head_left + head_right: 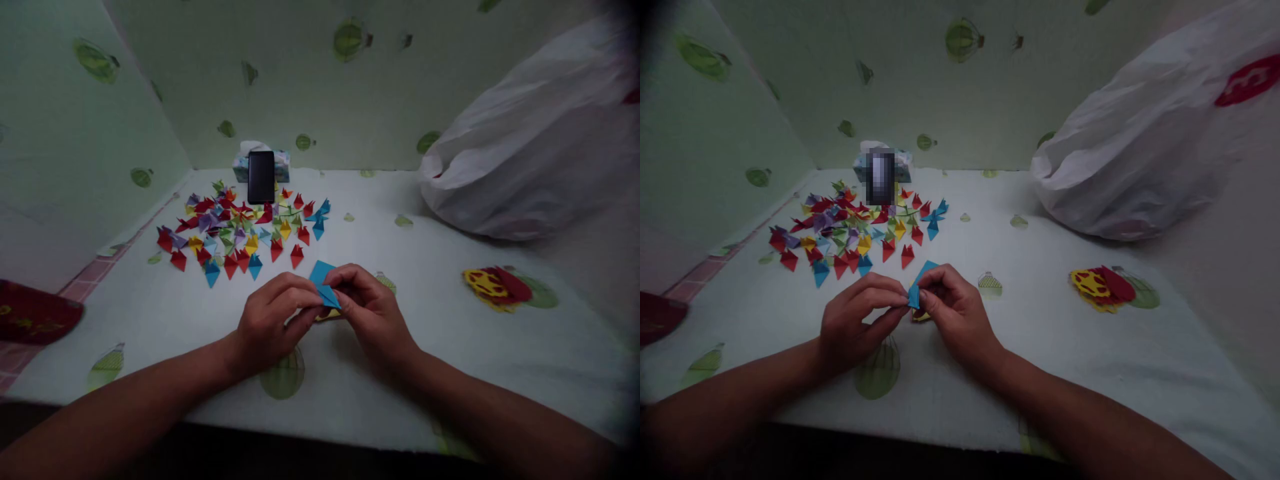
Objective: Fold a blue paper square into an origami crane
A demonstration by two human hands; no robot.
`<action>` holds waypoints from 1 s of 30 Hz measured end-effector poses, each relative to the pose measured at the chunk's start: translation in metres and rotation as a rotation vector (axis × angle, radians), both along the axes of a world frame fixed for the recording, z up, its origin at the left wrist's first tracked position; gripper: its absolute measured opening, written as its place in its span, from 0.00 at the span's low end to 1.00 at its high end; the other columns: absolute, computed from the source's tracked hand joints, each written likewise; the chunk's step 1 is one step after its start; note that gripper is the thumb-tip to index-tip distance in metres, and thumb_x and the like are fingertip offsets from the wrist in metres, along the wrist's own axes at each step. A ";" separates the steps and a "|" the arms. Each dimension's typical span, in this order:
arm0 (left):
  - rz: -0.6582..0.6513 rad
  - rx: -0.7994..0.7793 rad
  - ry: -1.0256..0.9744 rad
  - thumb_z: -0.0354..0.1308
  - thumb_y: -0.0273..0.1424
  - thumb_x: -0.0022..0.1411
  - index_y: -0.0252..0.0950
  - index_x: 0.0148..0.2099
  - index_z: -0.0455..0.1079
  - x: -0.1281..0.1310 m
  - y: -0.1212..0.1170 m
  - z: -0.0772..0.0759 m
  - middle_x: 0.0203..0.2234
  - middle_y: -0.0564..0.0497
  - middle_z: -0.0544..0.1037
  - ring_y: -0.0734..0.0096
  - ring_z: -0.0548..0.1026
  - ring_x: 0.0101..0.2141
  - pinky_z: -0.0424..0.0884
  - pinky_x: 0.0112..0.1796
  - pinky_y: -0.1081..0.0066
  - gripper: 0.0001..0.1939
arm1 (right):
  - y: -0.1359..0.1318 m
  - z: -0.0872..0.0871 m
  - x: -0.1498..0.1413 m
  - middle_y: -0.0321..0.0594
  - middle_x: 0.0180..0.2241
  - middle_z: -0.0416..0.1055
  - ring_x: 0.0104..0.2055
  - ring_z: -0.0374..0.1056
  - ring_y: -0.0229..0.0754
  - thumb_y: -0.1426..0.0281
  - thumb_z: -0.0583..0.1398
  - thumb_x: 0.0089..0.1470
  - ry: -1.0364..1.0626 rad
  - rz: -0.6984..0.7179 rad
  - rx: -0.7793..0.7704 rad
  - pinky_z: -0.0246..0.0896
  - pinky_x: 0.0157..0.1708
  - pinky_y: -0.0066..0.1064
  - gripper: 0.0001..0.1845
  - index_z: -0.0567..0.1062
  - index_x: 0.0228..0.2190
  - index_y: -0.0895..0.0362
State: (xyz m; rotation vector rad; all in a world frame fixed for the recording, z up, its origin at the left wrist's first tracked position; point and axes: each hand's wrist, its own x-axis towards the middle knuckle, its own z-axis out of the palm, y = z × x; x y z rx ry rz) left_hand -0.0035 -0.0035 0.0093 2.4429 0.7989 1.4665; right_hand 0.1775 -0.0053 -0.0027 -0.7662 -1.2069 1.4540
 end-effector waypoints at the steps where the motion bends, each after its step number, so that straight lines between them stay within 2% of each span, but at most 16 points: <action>1: 0.010 0.034 0.007 0.62 0.21 0.64 0.37 0.43 0.73 0.000 0.000 0.000 0.37 0.48 0.78 0.70 0.78 0.37 0.76 0.38 0.71 0.07 | 0.000 -0.001 0.000 0.34 0.30 0.72 0.29 0.71 0.34 0.65 0.68 0.56 0.002 0.019 0.006 0.72 0.32 0.27 0.09 0.74 0.35 0.55; 5: 0.050 0.067 0.030 0.63 0.23 0.64 0.35 0.40 0.73 0.001 0.000 0.002 0.42 0.43 0.78 0.65 0.77 0.43 0.75 0.44 0.64 0.04 | 0.002 -0.004 0.001 0.33 0.30 0.74 0.28 0.72 0.32 0.67 0.67 0.58 0.008 0.051 -0.001 0.71 0.32 0.26 0.06 0.77 0.36 0.54; 9: 0.008 0.062 0.027 0.62 0.22 0.64 0.35 0.41 0.71 0.001 0.000 0.003 0.46 0.43 0.78 0.64 0.77 0.47 0.75 0.47 0.62 0.05 | 0.003 -0.005 0.001 0.33 0.31 0.74 0.29 0.72 0.33 0.67 0.67 0.58 0.002 0.067 -0.026 0.70 0.32 0.26 0.05 0.78 0.36 0.54; 15: -0.011 0.023 0.044 0.62 0.23 0.65 0.36 0.41 0.71 0.000 0.000 0.001 0.42 0.44 0.77 0.65 0.76 0.43 0.76 0.44 0.63 0.05 | 0.005 -0.001 0.002 0.33 0.30 0.73 0.28 0.70 0.33 0.67 0.69 0.53 -0.030 0.111 -0.051 0.69 0.31 0.27 0.07 0.78 0.33 0.55; 19: -0.032 -0.065 0.024 0.62 0.23 0.64 0.36 0.42 0.71 0.000 -0.001 0.000 0.45 0.44 0.75 0.65 0.76 0.46 0.76 0.46 0.64 0.06 | 0.006 0.001 0.002 0.33 0.28 0.72 0.28 0.68 0.34 0.69 0.69 0.52 -0.060 0.113 -0.006 0.67 0.30 0.27 0.06 0.77 0.30 0.55; 24: -0.074 -0.110 0.008 0.62 0.21 0.64 0.35 0.41 0.71 0.000 0.000 -0.002 0.47 0.42 0.76 0.66 0.76 0.49 0.74 0.50 0.65 0.06 | 0.007 0.000 0.002 0.31 0.25 0.70 0.26 0.67 0.33 0.68 0.68 0.55 -0.055 0.112 -0.003 0.65 0.30 0.27 0.08 0.74 0.29 0.55; 30: -0.043 -0.097 0.016 0.61 0.20 0.65 0.35 0.41 0.72 -0.001 0.002 -0.003 0.42 0.45 0.76 0.69 0.77 0.45 0.75 0.46 0.68 0.06 | 0.007 -0.002 0.003 0.33 0.26 0.71 0.27 0.69 0.34 0.62 0.67 0.57 -0.070 0.143 -0.007 0.66 0.31 0.29 0.12 0.74 0.32 0.57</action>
